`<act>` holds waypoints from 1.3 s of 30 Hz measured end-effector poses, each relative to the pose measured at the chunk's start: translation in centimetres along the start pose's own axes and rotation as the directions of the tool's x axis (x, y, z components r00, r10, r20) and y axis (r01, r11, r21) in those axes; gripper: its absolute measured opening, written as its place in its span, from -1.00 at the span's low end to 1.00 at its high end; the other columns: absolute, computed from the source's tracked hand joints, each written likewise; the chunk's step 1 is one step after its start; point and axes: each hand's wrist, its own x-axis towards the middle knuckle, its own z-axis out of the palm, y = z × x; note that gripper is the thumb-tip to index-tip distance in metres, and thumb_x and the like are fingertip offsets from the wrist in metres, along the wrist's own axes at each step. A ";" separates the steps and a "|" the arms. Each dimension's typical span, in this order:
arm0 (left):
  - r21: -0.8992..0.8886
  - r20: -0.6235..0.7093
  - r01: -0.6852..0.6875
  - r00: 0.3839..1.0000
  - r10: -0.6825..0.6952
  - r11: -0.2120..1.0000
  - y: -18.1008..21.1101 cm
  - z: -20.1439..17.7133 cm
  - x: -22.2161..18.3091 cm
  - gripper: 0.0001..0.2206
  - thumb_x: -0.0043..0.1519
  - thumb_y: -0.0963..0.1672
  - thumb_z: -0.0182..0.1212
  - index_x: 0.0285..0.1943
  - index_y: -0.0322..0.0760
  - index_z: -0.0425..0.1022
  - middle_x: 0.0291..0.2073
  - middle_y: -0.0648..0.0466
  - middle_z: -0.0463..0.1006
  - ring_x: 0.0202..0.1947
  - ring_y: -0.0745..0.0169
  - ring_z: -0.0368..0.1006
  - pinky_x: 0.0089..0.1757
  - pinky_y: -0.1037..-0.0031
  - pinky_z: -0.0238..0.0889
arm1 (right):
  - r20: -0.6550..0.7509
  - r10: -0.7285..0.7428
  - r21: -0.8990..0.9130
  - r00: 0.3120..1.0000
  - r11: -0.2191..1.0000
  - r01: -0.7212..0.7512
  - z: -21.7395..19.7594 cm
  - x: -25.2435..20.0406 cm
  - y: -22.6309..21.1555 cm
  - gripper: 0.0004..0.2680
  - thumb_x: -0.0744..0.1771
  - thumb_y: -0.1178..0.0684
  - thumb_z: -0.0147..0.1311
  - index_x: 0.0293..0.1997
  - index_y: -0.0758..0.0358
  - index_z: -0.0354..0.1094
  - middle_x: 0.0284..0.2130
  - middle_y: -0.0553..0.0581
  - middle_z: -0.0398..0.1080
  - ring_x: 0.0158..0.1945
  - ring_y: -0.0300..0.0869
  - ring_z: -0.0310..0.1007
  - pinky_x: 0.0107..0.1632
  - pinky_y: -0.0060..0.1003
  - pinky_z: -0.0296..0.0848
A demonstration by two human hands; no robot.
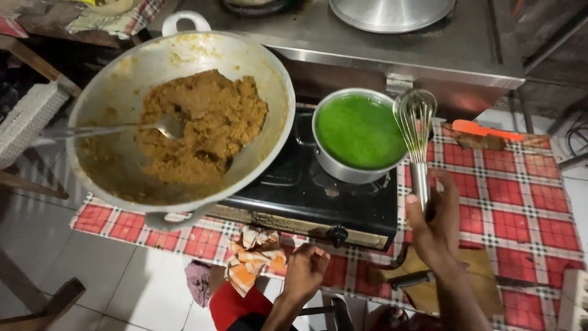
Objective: Stirring a green liquid in a pot with a whisk and a brown paste in a wok with a spatula on a gas stove.
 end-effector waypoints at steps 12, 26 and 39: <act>0.010 0.100 0.169 0.981 -0.169 0.986 9.8 -4.6 0.3 -0.54 0.10 0.19 -0.03 -0.26 -0.07 0.64 -0.40 0.14 0.71 -0.32 0.22 0.62 -0.19 0.29 0.37 | 0.008 0.381 -0.301 0.925 0.883 -0.361 -1.0 0.0 3.3 -0.70 0.40 -0.12 -0.06 0.19 0.21 0.23 -0.48 0.05 0.28 -0.45 -0.17 0.23 -0.35 -0.20 0.26; 0.923 0.048 -0.305 0.695 0.717 0.235 -5.8 -2.2 -1.2 -0.86 0.14 -0.21 0.07 -0.14 -0.31 0.32 -0.44 0.00 0.39 -0.63 0.08 0.27 -0.61 0.23 0.18 | 0.081 0.526 -0.140 0.847 0.847 -0.512 0.6 -0.8 1.2 -0.74 0.41 -0.02 -0.06 0.21 0.20 0.19 -0.53 -0.03 0.22 -0.59 -0.27 0.17 -0.61 -0.32 0.23; 0.316 0.110 0.146 0.976 -0.189 0.938 0.0 -5.9 -0.5 -0.40 0.21 0.29 -0.32 0.01 0.07 0.54 -0.12 -0.14 0.56 -0.04 -0.25 0.48 -0.01 -0.05 0.24 | 0.027 0.647 -0.117 0.762 0.759 -0.640 1.1 0.6 -4.6 -0.65 0.39 0.03 -0.01 0.35 0.20 0.11 -0.42 0.10 0.35 -0.48 -0.19 0.30 -0.51 -0.28 0.37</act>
